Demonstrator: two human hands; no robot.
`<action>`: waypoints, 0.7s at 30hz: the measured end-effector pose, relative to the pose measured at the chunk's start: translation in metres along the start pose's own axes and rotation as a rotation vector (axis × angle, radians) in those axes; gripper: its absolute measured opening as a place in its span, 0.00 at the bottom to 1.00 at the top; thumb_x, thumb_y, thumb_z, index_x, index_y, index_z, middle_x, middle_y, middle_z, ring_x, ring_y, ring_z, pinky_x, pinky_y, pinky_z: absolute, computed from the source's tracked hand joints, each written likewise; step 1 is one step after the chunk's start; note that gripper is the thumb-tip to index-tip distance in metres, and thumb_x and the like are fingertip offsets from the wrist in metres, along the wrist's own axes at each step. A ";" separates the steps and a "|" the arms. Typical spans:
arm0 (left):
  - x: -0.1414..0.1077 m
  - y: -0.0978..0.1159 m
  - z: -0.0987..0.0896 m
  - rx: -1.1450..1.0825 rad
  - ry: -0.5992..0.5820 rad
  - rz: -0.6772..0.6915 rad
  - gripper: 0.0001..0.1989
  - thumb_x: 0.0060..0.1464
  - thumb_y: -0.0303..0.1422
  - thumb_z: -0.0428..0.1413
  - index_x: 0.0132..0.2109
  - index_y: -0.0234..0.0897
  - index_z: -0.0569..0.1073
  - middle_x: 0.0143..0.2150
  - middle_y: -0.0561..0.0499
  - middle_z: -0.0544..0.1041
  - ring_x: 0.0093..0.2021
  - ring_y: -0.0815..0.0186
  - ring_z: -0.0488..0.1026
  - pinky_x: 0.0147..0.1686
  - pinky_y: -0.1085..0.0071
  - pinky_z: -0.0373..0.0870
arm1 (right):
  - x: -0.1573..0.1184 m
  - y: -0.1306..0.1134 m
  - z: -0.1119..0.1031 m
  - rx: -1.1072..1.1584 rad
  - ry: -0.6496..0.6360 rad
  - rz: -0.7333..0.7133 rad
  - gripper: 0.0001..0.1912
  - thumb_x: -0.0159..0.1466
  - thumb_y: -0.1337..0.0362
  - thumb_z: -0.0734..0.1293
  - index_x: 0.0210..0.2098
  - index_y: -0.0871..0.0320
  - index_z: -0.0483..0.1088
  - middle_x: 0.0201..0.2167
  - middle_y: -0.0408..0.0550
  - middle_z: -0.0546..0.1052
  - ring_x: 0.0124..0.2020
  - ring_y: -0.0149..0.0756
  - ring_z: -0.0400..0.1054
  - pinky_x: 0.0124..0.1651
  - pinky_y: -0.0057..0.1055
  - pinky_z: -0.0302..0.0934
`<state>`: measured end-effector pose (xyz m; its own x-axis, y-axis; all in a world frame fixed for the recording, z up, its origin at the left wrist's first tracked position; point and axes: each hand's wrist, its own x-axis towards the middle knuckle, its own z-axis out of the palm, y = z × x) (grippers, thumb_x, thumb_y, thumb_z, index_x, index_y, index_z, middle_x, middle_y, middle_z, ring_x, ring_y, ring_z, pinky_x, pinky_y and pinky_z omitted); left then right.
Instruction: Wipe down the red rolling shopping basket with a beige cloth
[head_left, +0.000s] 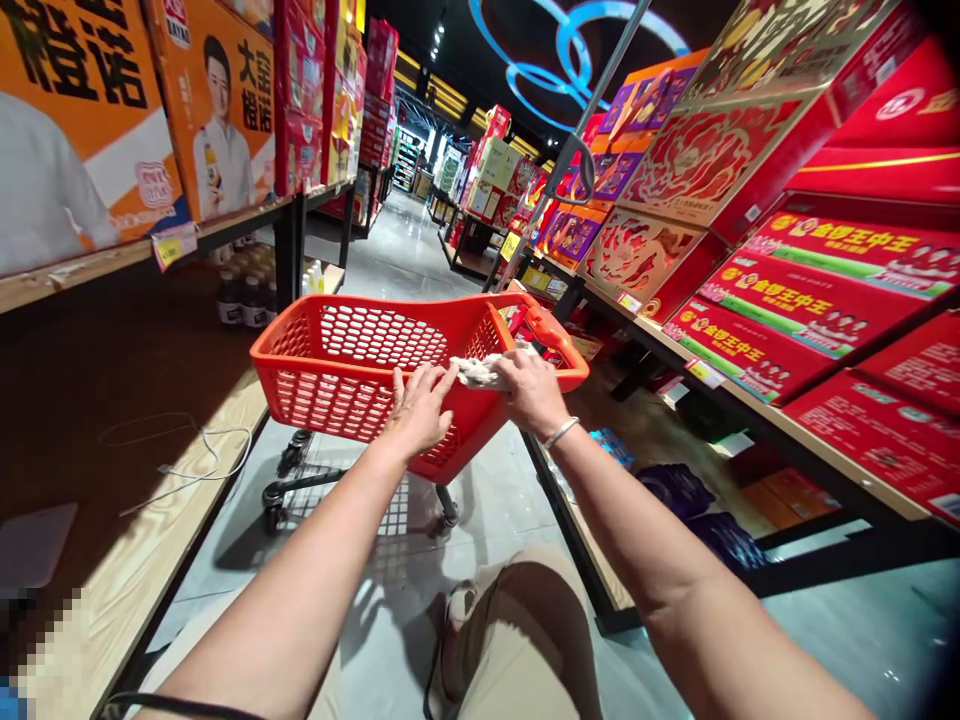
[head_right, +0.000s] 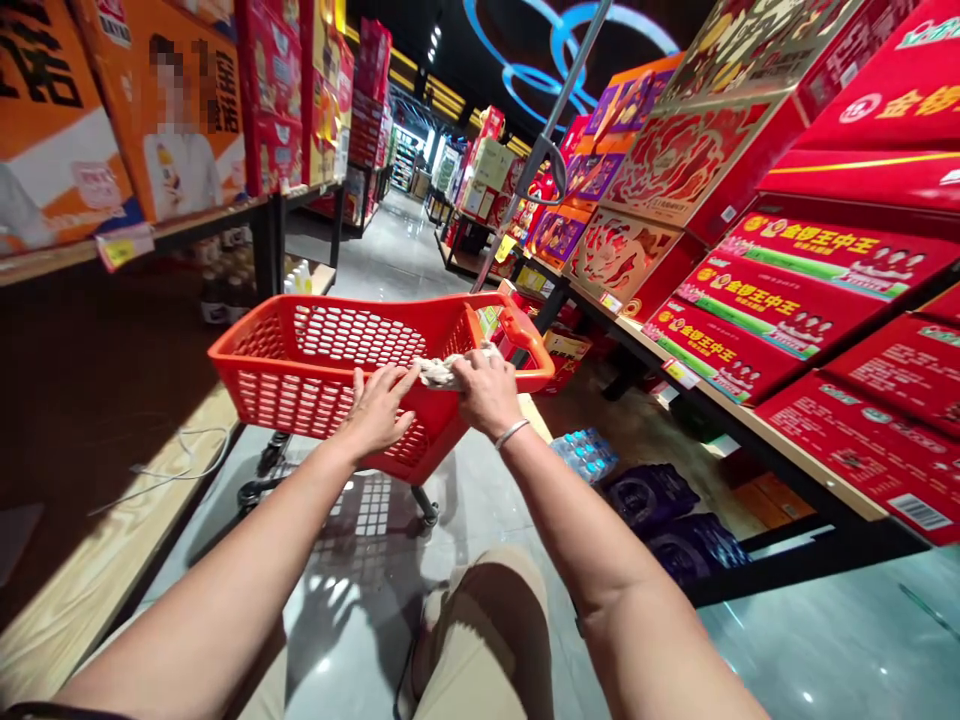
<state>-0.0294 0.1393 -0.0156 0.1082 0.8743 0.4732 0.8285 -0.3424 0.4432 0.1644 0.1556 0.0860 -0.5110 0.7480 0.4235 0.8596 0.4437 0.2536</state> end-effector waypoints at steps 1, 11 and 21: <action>0.000 -0.001 -0.001 -0.009 0.004 -0.008 0.40 0.57 0.32 0.54 0.74 0.39 0.52 0.70 0.38 0.63 0.74 0.47 0.52 0.71 0.31 0.34 | -0.004 0.018 -0.004 0.011 0.024 0.030 0.19 0.62 0.66 0.67 0.53 0.49 0.73 0.55 0.50 0.73 0.54 0.47 0.63 0.53 0.41 0.59; 0.000 -0.009 -0.005 0.038 0.049 -0.003 0.36 0.58 0.37 0.55 0.72 0.46 0.58 0.64 0.42 0.67 0.71 0.46 0.54 0.71 0.33 0.36 | -0.050 0.089 0.010 0.326 0.505 0.151 0.14 0.57 0.67 0.65 0.43 0.56 0.73 0.49 0.53 0.70 0.54 0.45 0.65 0.58 0.44 0.63; -0.001 -0.025 -0.021 0.072 0.076 -0.141 0.31 0.59 0.38 0.54 0.69 0.47 0.64 0.68 0.41 0.61 0.74 0.40 0.46 0.69 0.32 0.45 | -0.055 -0.021 0.045 0.174 0.331 0.010 0.11 0.68 0.66 0.64 0.41 0.44 0.77 0.56 0.42 0.75 0.61 0.46 0.58 0.72 0.58 0.38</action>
<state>-0.0615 0.1398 -0.0108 -0.0515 0.8827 0.4672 0.8701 -0.1899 0.4547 0.1749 0.1276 0.0184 -0.4514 0.5650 0.6907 0.8371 0.5363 0.1083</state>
